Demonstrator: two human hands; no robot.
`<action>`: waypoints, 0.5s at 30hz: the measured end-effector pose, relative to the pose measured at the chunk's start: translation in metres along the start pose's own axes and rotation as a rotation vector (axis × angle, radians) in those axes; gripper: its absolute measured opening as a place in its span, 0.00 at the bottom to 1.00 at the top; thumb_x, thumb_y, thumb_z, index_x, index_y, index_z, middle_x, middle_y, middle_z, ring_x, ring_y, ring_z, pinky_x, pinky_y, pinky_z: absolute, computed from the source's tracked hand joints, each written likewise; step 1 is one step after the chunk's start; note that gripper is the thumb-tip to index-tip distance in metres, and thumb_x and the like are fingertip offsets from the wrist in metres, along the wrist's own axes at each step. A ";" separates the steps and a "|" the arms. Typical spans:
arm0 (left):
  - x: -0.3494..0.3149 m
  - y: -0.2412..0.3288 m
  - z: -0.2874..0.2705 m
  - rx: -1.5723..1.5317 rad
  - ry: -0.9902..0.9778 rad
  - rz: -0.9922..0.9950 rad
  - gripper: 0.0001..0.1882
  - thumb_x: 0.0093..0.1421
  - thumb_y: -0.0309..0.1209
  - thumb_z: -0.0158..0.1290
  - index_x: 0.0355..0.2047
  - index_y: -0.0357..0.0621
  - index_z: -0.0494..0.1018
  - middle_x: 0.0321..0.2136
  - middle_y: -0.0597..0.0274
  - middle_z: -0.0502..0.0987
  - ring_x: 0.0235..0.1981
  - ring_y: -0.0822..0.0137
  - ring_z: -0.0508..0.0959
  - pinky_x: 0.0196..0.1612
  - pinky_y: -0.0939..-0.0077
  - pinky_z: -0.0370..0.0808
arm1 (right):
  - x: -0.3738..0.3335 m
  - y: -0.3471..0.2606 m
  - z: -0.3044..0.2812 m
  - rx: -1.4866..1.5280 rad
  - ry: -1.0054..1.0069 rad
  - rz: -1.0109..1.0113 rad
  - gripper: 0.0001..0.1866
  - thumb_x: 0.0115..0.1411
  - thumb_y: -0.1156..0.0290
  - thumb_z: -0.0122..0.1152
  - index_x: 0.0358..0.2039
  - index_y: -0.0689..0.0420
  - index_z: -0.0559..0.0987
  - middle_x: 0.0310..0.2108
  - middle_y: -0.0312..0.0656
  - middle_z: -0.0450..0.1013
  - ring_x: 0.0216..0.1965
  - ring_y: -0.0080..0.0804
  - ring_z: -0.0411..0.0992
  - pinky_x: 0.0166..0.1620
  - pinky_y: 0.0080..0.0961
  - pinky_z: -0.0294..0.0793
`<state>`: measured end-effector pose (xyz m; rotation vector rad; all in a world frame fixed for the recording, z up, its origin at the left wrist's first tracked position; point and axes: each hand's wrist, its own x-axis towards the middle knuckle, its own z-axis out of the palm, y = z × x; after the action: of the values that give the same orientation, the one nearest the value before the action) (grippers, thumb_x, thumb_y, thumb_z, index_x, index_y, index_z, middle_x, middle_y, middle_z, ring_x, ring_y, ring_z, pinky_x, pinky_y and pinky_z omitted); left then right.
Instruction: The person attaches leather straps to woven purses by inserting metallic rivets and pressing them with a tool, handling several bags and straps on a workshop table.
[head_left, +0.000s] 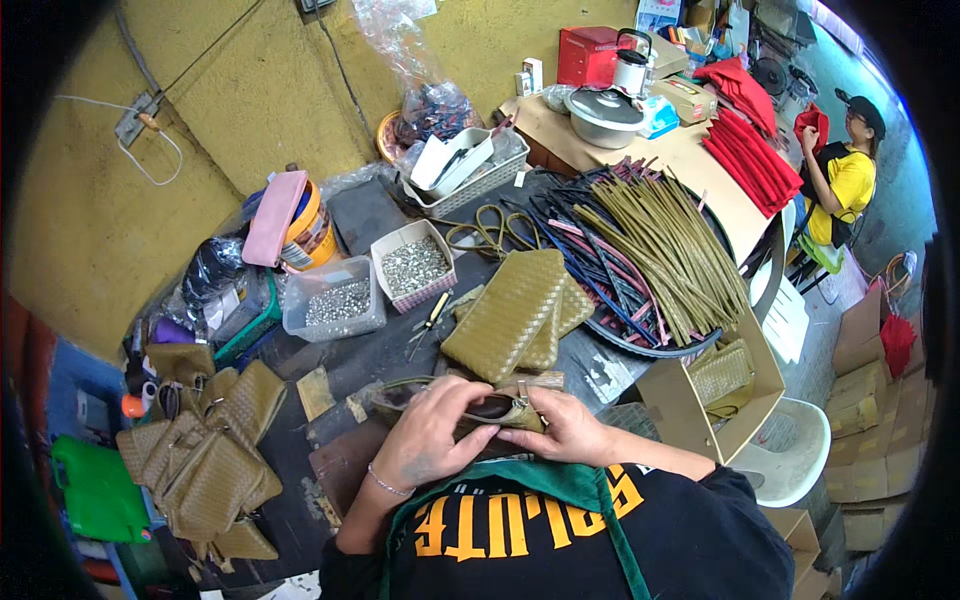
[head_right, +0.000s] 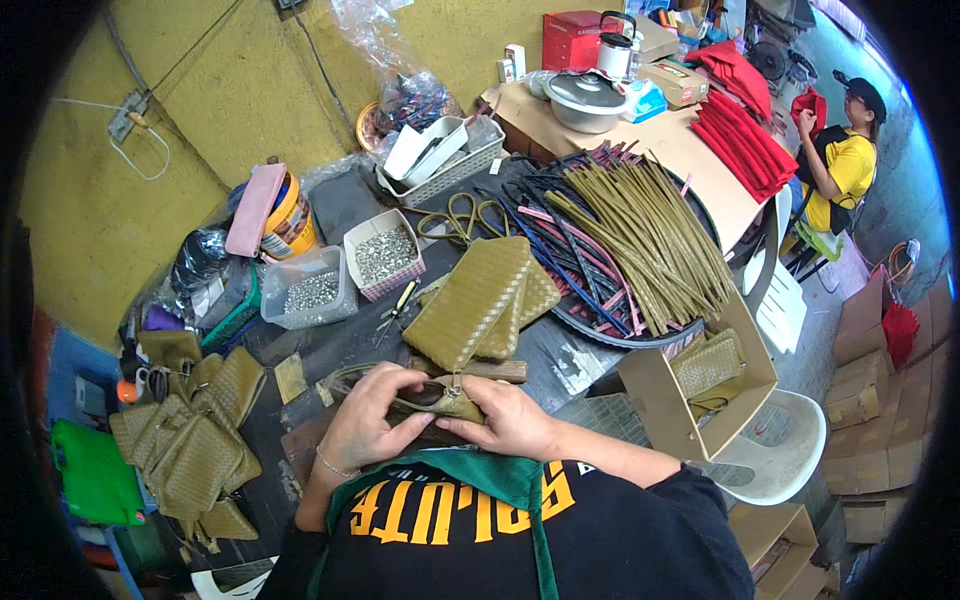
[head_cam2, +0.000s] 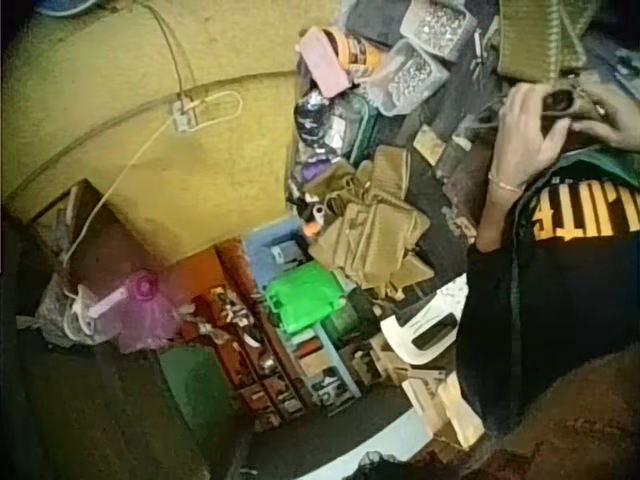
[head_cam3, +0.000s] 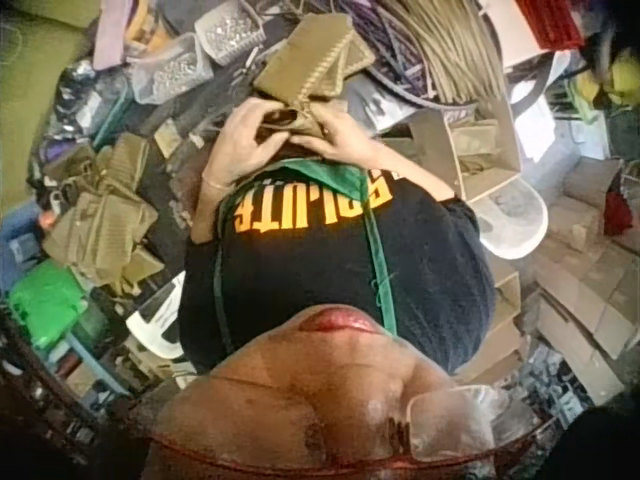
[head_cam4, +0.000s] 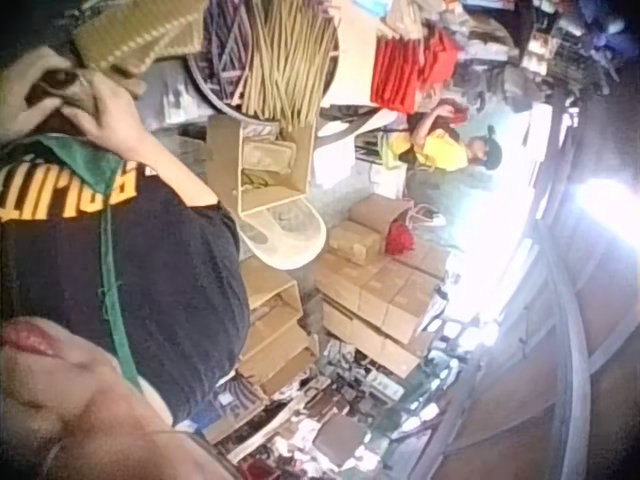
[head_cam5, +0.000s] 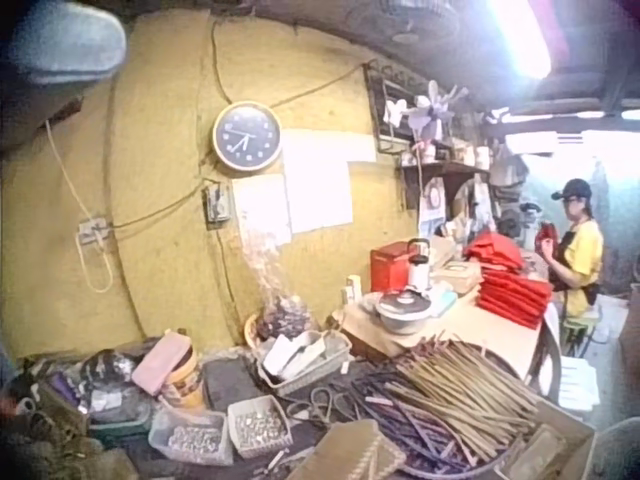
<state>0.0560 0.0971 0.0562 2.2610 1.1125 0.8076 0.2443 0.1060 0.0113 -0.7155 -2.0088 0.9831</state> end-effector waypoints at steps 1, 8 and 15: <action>0.003 0.004 0.002 -0.007 0.002 0.003 0.17 0.46 0.31 0.52 0.36 0.37 0.65 0.28 0.55 0.69 0.31 0.58 0.70 0.34 0.69 0.66 | -0.003 -0.001 -0.002 -0.006 -0.005 0.041 0.24 0.48 0.64 0.57 0.43 0.62 0.65 0.32 0.49 0.68 0.34 0.44 0.69 0.35 0.30 0.68; 0.018 0.028 0.009 0.227 0.168 -0.049 0.14 0.43 0.35 0.55 0.26 0.35 0.72 0.24 0.57 0.70 0.26 0.62 0.66 0.31 0.73 0.64 | 0.002 -0.006 -0.006 -0.246 -0.056 -0.106 0.22 0.44 0.70 0.56 0.40 0.61 0.65 0.29 0.45 0.67 0.33 0.41 0.67 0.36 0.31 0.65; 0.018 0.020 0.021 -0.030 0.243 0.035 0.07 0.45 0.27 0.54 0.24 0.36 0.72 0.20 0.60 0.68 0.25 0.64 0.67 0.29 0.75 0.65 | -0.002 -0.010 -0.008 -0.318 0.039 -0.137 0.20 0.41 0.68 0.61 0.34 0.61 0.66 0.25 0.43 0.66 0.28 0.40 0.67 0.31 0.28 0.65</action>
<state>0.0903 0.0973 0.0597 2.2058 1.1609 1.1299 0.2504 0.1024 0.0223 -0.7454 -2.1719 0.5720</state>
